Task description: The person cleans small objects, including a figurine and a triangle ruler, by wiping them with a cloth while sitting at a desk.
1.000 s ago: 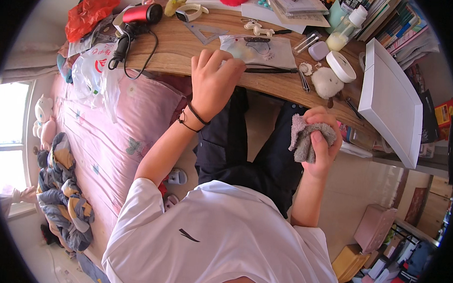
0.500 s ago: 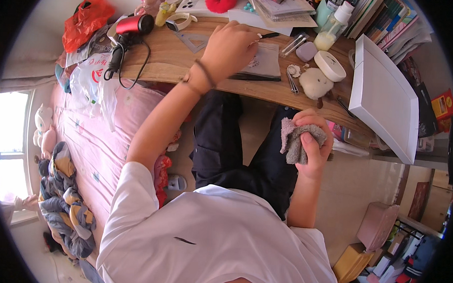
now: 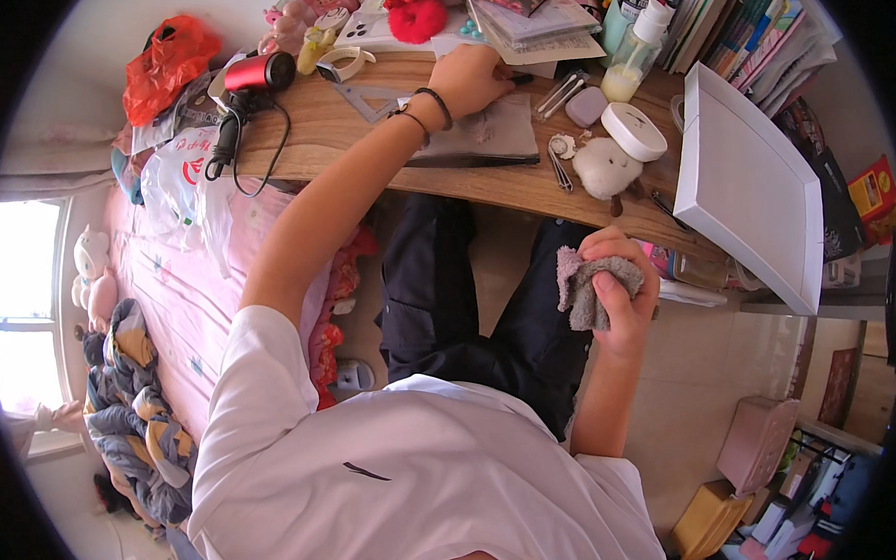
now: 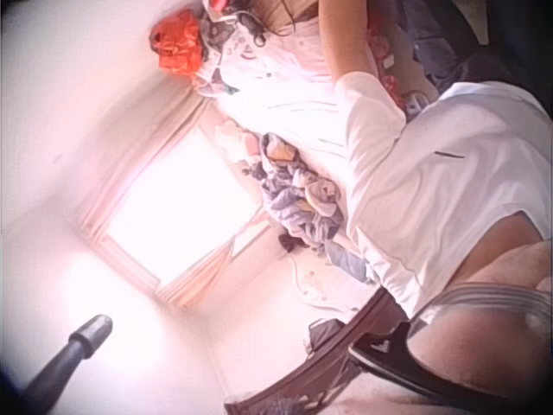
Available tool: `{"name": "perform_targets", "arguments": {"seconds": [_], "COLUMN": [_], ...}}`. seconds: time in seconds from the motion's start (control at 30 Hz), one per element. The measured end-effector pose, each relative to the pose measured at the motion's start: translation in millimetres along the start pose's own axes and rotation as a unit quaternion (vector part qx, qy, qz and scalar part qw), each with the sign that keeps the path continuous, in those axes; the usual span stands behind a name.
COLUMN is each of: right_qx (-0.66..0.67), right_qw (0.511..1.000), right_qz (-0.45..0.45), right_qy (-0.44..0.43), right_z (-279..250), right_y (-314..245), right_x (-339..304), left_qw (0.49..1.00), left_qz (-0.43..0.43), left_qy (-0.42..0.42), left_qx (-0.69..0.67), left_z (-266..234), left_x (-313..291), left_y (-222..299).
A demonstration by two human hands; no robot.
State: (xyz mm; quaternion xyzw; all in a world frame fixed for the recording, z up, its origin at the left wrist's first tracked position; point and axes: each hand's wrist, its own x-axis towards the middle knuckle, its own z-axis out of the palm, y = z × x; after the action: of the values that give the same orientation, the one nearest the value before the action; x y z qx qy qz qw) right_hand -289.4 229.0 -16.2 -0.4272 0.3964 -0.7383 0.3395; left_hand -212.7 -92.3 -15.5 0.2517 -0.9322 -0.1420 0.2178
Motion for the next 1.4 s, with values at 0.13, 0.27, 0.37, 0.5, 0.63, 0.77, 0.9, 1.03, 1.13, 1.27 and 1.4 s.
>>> {"name": "perform_targets", "arguments": {"seconds": [0.13,0.27,0.37,0.5,0.63,0.77,0.9,1.03,1.13,1.27,1.4], "right_qx": [-0.025,-0.035,-0.093,-0.171,-0.257,-0.331,-0.386,-0.432,-0.493,-0.466,-0.459], "right_qw": [1.0,0.999,0.996,0.984,0.956,0.917,0.884,0.862,0.832,0.838,0.856], "right_qz": [-0.011,-0.015,0.009,-0.023,-0.128,-0.216,-0.262,-0.263,-0.235,-0.259,-0.238], "right_qy": [0.002,0.009,0.007,0.029,0.059,0.057,0.036,0.019,0.094,0.11,-0.012], "right_z": [-5.1,-8.3,-3.8,9.1,30.5,58.9,70.7,70.1,59.9,55.7,62.9], "right_y": [0.1,-1.0,1.1,1.9,-2.4,-1.6,3.8,3.2,3.9,-7.0,-2.6], "right_x": [0.8,0.6,-2.7,-2.3,11.2,24.9,22.2,23.6,28.9,30.6,21.9], "left_qw": [0.998,0.991,0.991,0.983,0.909,0.815,0.774,0.762,0.744,0.756,0.741], "left_qz": [-0.02,-0.003,0.079,0.086,-0.111,-0.158,-0.183,-0.206,-0.225,-0.243,-0.238], "left_qy": [-0.026,-0.038,0.009,0.069,-0.019,0.023,0.023,0.018,0.034,0.057,0.055], "left_qx": [-0.062,-0.129,-0.104,-0.147,-0.4,-0.557,-0.606,-0.614,-0.628,-0.605,-0.625], "left_z": [-6.3,-26.2,-38.9,-71.7,-82.3,-65.8,-62.6,-58.7,-49.9,-44.0,-42.8], "left_x": [-2.0,-13.4,-26.6,-69.7,-127.3,-165.6,-182.6,-188.4,-189.9,-185.8,-188.5], "left_y": [-2.2,-0.7,-1.3,45.3,94.7,121.9,128.7,132.2,139.6,136.8,140.7]}}
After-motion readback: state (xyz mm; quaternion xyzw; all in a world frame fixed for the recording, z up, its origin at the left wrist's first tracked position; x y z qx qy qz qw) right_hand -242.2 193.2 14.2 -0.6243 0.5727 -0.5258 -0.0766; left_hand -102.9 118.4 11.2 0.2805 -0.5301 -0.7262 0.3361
